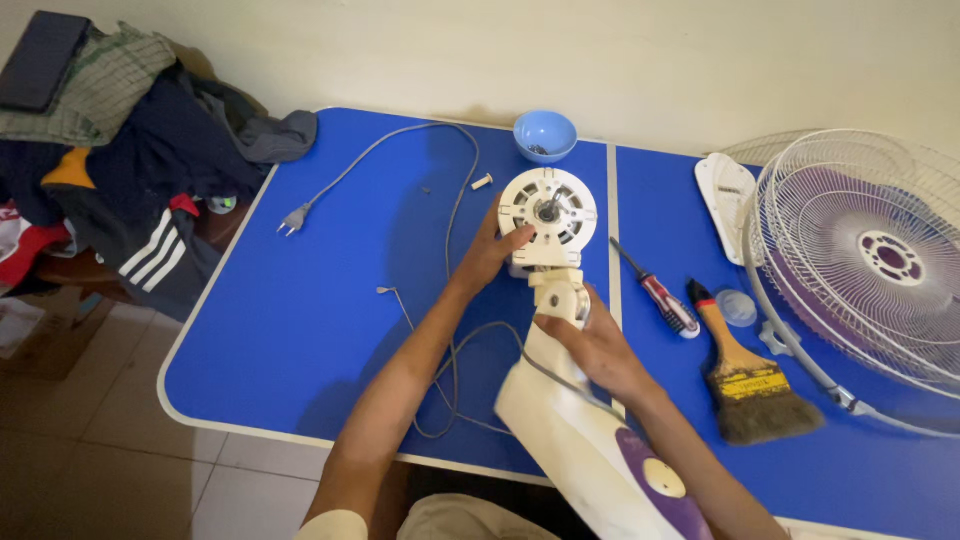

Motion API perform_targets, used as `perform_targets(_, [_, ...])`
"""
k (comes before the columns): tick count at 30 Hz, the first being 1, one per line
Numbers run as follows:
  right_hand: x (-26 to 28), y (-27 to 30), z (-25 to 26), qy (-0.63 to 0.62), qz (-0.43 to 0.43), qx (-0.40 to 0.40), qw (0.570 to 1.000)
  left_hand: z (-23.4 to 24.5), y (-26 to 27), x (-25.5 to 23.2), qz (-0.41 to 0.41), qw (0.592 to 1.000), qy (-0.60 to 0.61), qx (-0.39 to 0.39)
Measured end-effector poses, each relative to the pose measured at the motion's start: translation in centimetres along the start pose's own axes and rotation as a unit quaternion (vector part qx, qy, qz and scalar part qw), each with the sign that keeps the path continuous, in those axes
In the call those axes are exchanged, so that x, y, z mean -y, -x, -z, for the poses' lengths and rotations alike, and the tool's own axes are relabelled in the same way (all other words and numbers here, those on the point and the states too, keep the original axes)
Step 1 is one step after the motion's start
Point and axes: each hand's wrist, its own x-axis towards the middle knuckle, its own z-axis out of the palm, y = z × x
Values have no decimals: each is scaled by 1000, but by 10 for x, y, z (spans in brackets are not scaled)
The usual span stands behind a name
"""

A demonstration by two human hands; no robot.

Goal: The person assembles the base of an electric fan by inserting and tightening multiple screws into the motor housing using a screwdriver. Screws are taken from a small bowl and placed into the fan base, then secured with the screwdriver.

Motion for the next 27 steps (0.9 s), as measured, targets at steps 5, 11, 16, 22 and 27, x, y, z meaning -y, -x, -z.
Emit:
perform_targets(5, [17, -3, 2, 96, 7, -13, 995, -6, 4, -1, 5, 999, -6, -41])
perform_targets(11, [44, -1, -11, 287, -75, -63, 953, -8, 10, -8, -38, 996, -36, -68])
perform_targets(16, [53, -5, -9, 334, -104, -44, 936, -12, 12, -17, -13, 993, -69, -96])
perform_targets(22, [32, -13, 20, 276, -42, -43, 959, -17, -3, -29, -6, 994, -93, -50])
perform_targets(27, [0, -15, 33, 207, 8, -5, 978, -14, -4, -30, -87, 988, -124, -6])
